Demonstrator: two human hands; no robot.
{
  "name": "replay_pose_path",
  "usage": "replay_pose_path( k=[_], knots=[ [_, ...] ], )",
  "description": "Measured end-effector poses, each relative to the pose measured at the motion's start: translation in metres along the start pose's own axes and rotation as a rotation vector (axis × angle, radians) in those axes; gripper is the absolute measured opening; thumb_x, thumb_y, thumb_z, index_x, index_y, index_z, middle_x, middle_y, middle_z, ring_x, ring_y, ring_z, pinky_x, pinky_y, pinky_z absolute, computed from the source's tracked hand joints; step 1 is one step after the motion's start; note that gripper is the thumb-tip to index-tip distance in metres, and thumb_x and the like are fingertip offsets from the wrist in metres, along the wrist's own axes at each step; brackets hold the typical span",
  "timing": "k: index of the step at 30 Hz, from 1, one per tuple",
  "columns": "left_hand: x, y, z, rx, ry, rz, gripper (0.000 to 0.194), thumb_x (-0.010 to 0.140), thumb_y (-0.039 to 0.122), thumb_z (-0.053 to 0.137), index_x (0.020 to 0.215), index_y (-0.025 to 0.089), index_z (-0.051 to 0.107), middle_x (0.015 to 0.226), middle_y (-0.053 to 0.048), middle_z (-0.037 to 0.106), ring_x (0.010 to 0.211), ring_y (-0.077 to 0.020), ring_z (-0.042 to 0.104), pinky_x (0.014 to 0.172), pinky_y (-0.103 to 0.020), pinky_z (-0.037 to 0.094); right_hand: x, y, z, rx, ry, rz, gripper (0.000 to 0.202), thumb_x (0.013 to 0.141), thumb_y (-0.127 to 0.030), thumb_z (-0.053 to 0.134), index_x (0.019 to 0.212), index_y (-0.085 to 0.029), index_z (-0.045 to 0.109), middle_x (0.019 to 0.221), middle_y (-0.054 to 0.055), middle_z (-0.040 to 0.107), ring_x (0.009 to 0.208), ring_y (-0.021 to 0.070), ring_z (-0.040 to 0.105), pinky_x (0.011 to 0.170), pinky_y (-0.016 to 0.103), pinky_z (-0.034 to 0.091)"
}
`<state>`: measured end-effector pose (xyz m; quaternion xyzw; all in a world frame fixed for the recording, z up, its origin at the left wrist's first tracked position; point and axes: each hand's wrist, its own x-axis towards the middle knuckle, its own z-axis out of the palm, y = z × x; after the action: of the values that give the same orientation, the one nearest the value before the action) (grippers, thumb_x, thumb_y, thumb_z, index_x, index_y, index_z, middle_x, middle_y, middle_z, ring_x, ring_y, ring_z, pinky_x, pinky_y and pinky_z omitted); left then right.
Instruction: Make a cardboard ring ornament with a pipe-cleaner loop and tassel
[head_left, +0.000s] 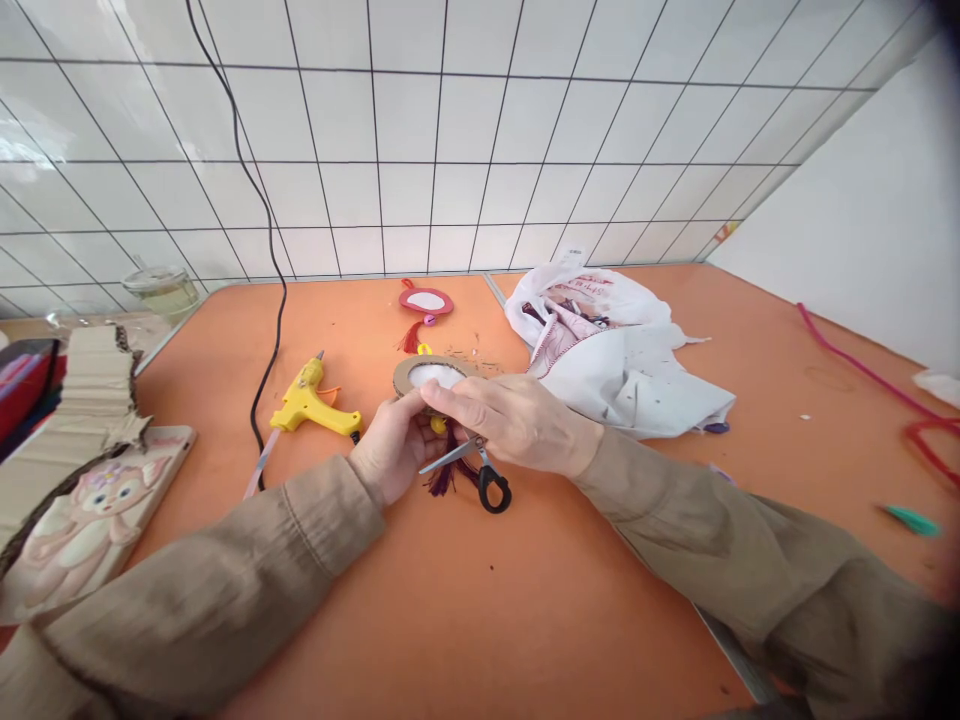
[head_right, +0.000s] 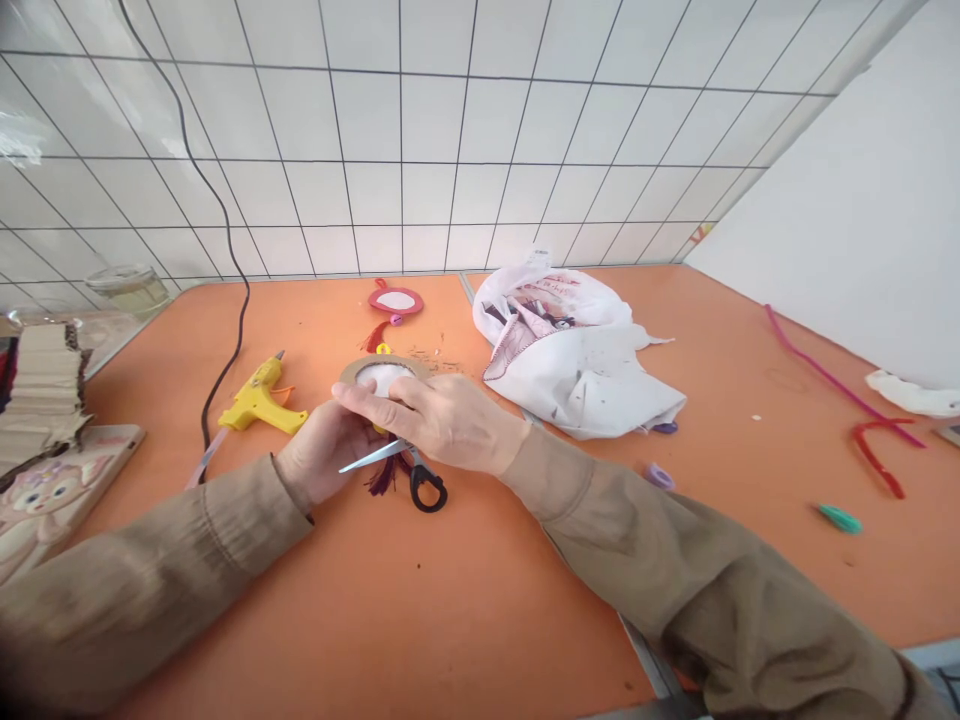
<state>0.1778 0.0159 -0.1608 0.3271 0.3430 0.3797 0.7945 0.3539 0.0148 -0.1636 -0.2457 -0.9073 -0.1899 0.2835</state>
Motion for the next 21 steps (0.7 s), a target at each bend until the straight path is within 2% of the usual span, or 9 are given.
replay_pose_path(
  k=[3, 6, 9, 13, 17, 21],
  knots=[
    [0.000, 0.001, 0.000, 0.028, 0.033, -0.007, 0.012, 0.086, 0.021, 0.058, 0.082, 0.012, 0.066, 0.072, -0.006, 0.064, 0.064, -0.0158, 0.064, 0.068, -0.029, 0.056, -0.001, -0.001, 0.001, 0.092, 0.008, 0.086, 0.072, 0.090, -0.005, 0.043, 0.154, -0.026, 0.019, 0.090, 0.000, 0.067, 0.064, 0.0133, 0.062, 0.051, 0.025, 0.048],
    [-0.001, 0.001, 0.000, 0.064, 0.009, -0.023, 0.016, 0.085, 0.021, 0.054, 0.080, 0.011, 0.065, 0.070, -0.010, 0.066, 0.061, -0.0193, 0.065, 0.064, -0.033, 0.055, -0.002, -0.002, 0.002, 0.169, 0.036, 0.174, 0.080, 0.090, -0.008, 0.047, 0.158, -0.027, 0.009, 0.095, 0.002, 0.069, 0.068, 0.0141, 0.065, 0.053, 0.024, 0.050],
    [0.000, 0.001, 0.000, 0.077, 0.009, -0.017, 0.016, 0.084, 0.021, 0.053, 0.077, 0.011, 0.064, 0.066, -0.009, 0.064, 0.057, -0.0194, 0.063, 0.062, -0.033, 0.055, -0.004, -0.004, 0.006, 0.085, 0.060, 0.171, 0.082, 0.090, -0.005, 0.045, 0.158, -0.027, 0.006, 0.092, 0.001, 0.070, 0.069, 0.0153, 0.066, 0.055, 0.026, 0.052],
    [0.001, 0.000, 0.000, 0.048, 0.022, -0.013, 0.019, 0.084, 0.020, 0.050, 0.074, 0.011, 0.064, 0.070, -0.009, 0.064, 0.057, -0.0190, 0.062, 0.061, -0.033, 0.055, -0.004, -0.009, 0.008, -0.030, 0.096, 0.182, 0.079, 0.089, -0.003, 0.043, 0.158, -0.025, 0.011, 0.096, 0.003, 0.069, 0.065, 0.0146, 0.064, 0.050, 0.025, 0.049],
    [0.002, 0.000, -0.003, -0.007, 0.003, -0.048, 0.021, 0.085, 0.022, 0.050, 0.074, 0.011, 0.065, 0.067, -0.010, 0.064, 0.057, -0.0183, 0.061, 0.063, -0.032, 0.055, -0.002, -0.011, 0.005, -0.037, 0.148, 0.229, 0.069, 0.091, -0.007, 0.048, 0.154, -0.022, 0.025, 0.102, 0.006, 0.070, 0.073, 0.0151, 0.067, 0.052, 0.025, 0.050],
    [0.003, 0.002, -0.003, -0.010, -0.008, -0.092, 0.027, 0.089, 0.023, 0.048, 0.074, 0.010, 0.066, 0.068, -0.010, 0.065, 0.056, -0.0180, 0.062, 0.063, -0.030, 0.055, -0.002, -0.012, 0.003, -0.010, 0.164, 0.229, 0.064, 0.092, -0.008, 0.049, 0.151, -0.022, 0.031, 0.114, 0.010, 0.070, 0.075, 0.0156, 0.069, 0.053, 0.025, 0.052]
  ],
)
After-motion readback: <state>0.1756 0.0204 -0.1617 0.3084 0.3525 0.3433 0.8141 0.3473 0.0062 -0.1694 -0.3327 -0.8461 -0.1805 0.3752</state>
